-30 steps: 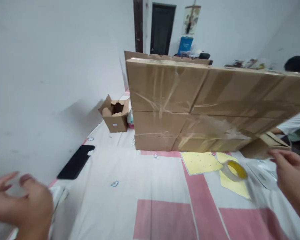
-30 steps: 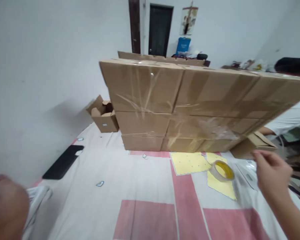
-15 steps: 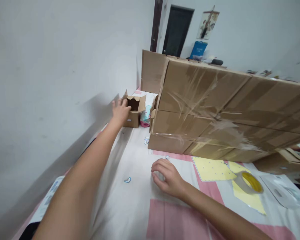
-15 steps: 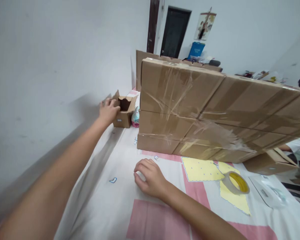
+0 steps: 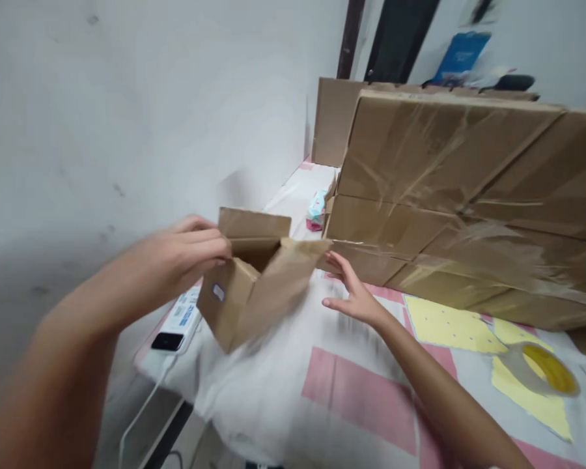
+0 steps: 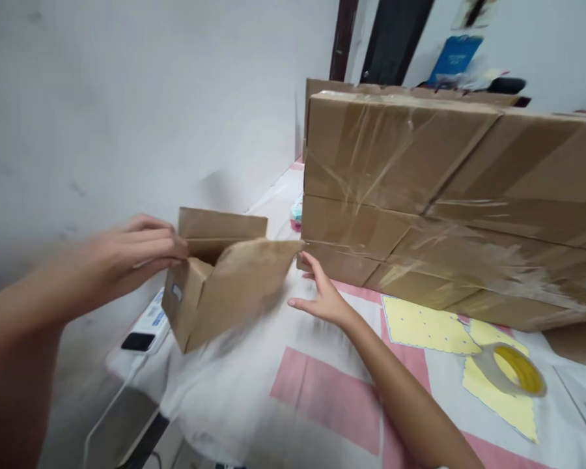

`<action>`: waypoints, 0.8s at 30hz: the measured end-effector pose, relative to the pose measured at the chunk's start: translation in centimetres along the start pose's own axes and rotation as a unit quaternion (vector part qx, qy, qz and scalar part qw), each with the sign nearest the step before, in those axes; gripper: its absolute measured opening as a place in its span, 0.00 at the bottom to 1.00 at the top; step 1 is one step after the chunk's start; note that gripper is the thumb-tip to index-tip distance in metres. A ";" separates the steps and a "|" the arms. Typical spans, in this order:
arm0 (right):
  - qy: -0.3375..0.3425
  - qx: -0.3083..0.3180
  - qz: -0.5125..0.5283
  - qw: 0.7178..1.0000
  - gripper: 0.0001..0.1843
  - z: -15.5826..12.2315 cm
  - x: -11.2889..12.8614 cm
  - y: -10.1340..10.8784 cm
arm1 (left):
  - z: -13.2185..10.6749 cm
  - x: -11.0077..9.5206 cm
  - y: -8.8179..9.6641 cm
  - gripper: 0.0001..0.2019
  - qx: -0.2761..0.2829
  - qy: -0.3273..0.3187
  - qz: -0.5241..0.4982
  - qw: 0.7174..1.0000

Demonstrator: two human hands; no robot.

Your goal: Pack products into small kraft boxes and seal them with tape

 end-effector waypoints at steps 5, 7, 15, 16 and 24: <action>-0.069 -0.035 0.246 0.966 0.57 -1.1 -2.9 -1.0 | -0.5 -5.0 -1.6 0.10 0.055 -0.075 0.025 0.995; -0.122 -0.109 0.289 0.943 0.46 -3.6 -4.6 -0.2 | -0.6 -5.8 -2.1 0.11 -0.007 -0.079 0.014 0.997; -0.176 -0.265 0.272 0.908 0.39 -17.3 -7.5 6.0 | -3.4 -6.0 -11.2 0.18 -0.330 0.116 -0.166 0.922; -0.178 -0.278 0.265 0.906 0.38 -18.7 -7.6 6.4 | -3.9 -6.1 -13.2 0.18 -0.349 0.161 -0.216 0.898; -0.192 -0.331 0.243 0.891 0.43 -25.6 -10.2 7.0 | -6.2 -8.6 -24.3 0.27 -0.265 0.332 -0.476 0.770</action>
Point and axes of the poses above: each hand's wrist, its own z-axis towards the middle knuckle, its own y-axis out of the back of the hand, x = y × z, the point moved 4 cm from there along z, towards the middle knuckle, and after that the axes turned 2 degrees about x, right-handed, at the moved point
